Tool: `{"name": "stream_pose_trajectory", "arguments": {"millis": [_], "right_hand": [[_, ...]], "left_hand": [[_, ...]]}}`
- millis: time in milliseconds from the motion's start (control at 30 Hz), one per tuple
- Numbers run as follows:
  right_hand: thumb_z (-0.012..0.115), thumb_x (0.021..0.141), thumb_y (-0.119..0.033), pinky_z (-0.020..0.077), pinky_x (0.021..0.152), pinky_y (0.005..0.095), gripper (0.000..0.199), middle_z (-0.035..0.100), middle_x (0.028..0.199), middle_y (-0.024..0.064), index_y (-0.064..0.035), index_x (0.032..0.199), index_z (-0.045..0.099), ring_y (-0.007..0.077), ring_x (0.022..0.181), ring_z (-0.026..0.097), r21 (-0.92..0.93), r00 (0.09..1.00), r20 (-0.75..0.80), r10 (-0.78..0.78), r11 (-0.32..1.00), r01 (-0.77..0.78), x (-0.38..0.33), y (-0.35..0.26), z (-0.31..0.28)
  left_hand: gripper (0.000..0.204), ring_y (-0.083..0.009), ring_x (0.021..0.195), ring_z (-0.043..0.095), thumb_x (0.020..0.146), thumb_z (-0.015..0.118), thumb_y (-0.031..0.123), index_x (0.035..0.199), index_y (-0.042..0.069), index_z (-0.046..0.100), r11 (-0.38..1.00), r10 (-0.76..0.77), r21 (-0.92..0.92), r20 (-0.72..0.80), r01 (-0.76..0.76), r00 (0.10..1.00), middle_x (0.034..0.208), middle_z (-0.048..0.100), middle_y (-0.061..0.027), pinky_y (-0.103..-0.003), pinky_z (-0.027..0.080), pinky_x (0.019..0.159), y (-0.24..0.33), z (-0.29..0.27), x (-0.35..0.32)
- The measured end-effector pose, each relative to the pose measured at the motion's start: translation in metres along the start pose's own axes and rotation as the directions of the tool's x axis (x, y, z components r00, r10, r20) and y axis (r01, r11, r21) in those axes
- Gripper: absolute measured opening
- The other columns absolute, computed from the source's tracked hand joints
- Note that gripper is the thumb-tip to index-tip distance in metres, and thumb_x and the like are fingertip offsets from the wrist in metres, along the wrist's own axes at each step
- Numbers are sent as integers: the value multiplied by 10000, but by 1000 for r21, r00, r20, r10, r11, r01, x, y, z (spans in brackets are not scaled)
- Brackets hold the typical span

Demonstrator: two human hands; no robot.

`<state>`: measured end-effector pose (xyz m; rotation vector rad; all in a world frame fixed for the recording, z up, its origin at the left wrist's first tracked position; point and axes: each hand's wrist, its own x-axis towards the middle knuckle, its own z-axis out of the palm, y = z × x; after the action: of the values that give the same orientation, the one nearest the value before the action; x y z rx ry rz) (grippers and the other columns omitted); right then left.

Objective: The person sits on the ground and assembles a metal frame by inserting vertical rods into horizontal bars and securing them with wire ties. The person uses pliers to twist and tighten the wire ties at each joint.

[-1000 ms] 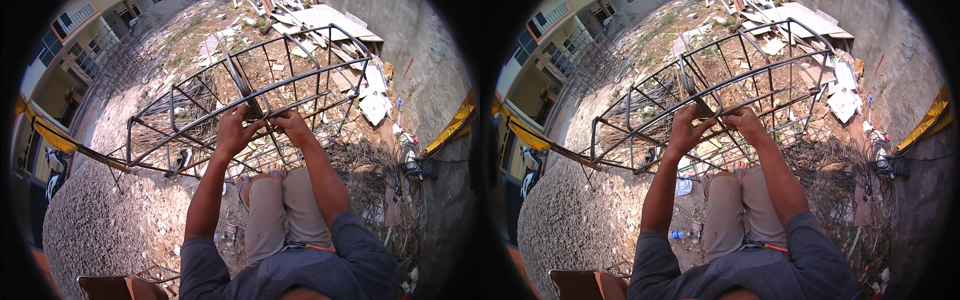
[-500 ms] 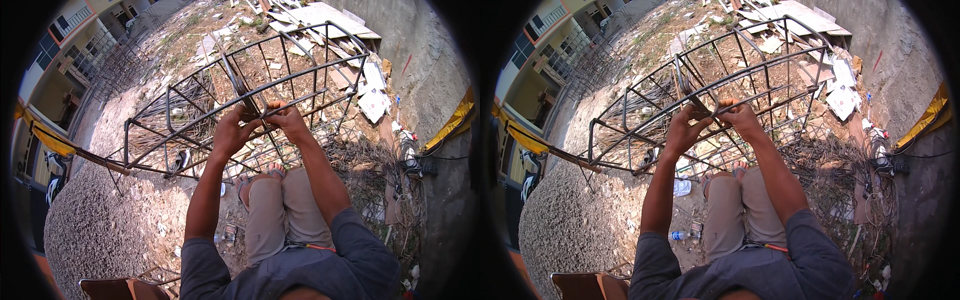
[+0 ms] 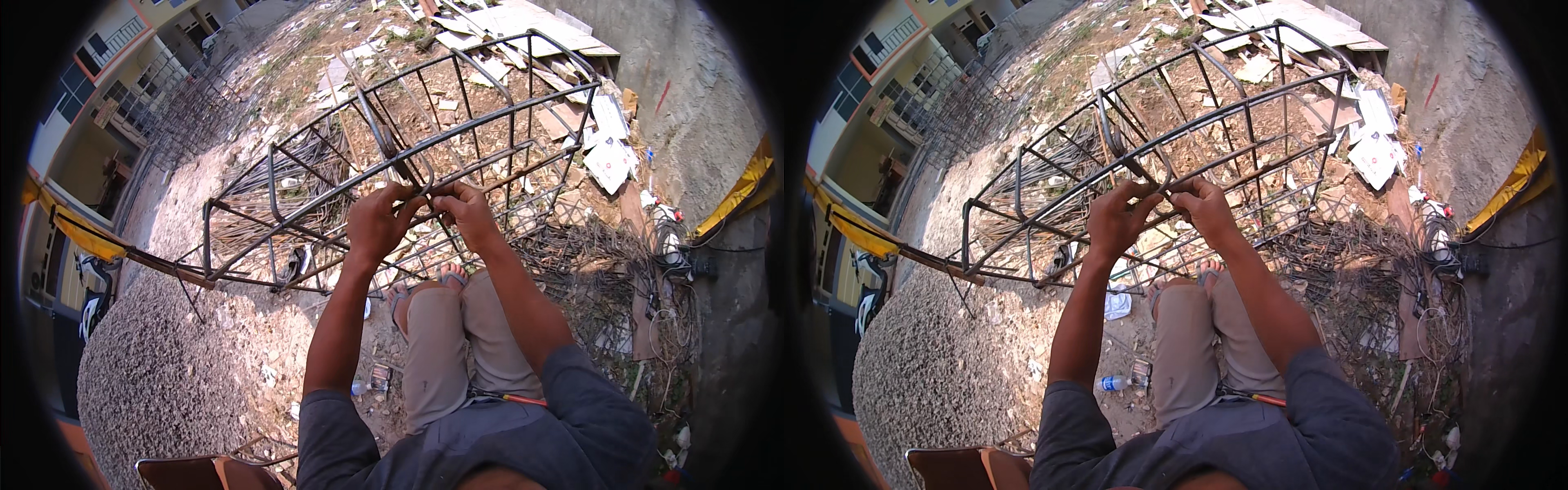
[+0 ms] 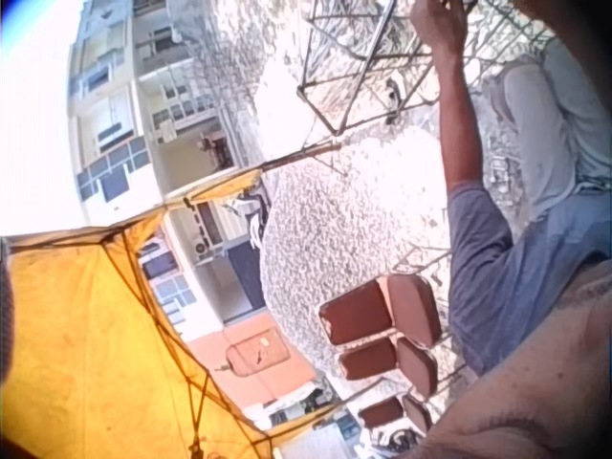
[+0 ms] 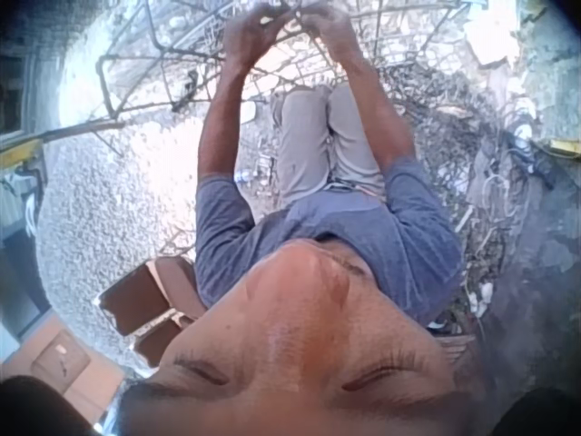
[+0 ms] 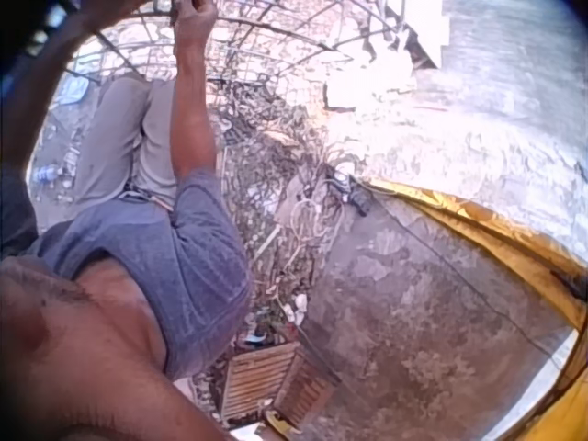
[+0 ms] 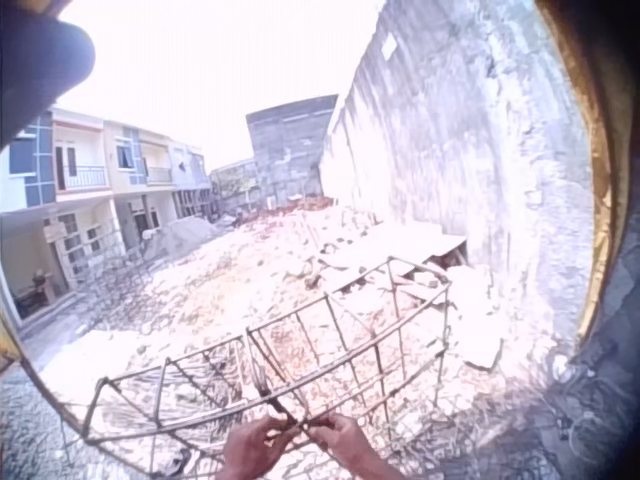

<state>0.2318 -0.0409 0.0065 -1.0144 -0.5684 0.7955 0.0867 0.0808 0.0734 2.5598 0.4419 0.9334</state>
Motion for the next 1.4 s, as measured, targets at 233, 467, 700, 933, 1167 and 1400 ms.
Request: {"name": "stream_pose_trajectory", "arguments": {"millis": [233, 467, 700, 933, 1167, 1400], "right_hand": [[799, 885, -459, 509, 730, 264, 531, 683, 918, 83, 31, 1021, 645, 125, 800, 626, -198, 951, -201, -235, 961, 195, -20, 2, 44], [853, 836, -367, 534, 762, 294, 462, 713, 931, 97, 15, 1008, 658, 141, 847, 662, -247, 964, -156, -218, 953, 175, -16, 3, 40], [790, 901, -267, 540, 726, 300, 318, 749, 907, 108, 28, 1012, 742, 144, 813, 696, -413, 967, -110, -231, 896, 167, -23, -11, 28], [745, 945, -262, 500, 654, 333, 257, 706, 812, 84, -8, 972, 770, 151, 708, 656, -593, 896, -94, -435, 747, 301, -24, -6, 29], [779, 929, -308, 434, 538, 248, 285, 657, 691, 4, -25, 958, 765, 67, 608, 579, -294, 962, -183, -204, 945, 144, -23, -4, 32], [784, 930, -303, 362, 502, 202, 279, 628, 743, -42, -42, 997, 713, 27, 590, 502, 29, 987, -115, -108, 993, 112, -14, 15, 20]], "left_hand": [[142, -281, 727, 728, 863, 783, 234, 931, 122, 727, 983, 158, 110, -128, -145, 979, 849, 748, -83, -380, 556, 614, -5, 9, -4], [123, -278, 742, 737, 857, 762, 189, 963, 136, 730, 968, 239, 111, -130, -226, 962, 870, 756, -77, -373, 572, 610, -8, 9, -3], [166, -287, 757, 742, 877, 780, 235, 995, 126, 739, 979, 202, 45, -30, -200, 979, 872, 757, -90, -379, 570, 630, -8, 1, -1], [222, -305, 715, 725, 873, 800, 258, 950, 60, 733, 976, 217, -14, -31, -218, 976, 839, 746, -118, -387, 558, 636, -9, -1, 3], [228, -331, 747, 726, 895, 770, 300, 969, 98, 697, 983, 175, -50, 19, -174, 984, 849, 747, -115, -416, 561, 641, -15, -1, 6], [223, -317, 716, 725, 876, 793, 260, 950, 74, 695, 986, 166, -32, 26, -165, 986, 844, 754, -102, -410, 547, 629, -8, -3, 4]]}}
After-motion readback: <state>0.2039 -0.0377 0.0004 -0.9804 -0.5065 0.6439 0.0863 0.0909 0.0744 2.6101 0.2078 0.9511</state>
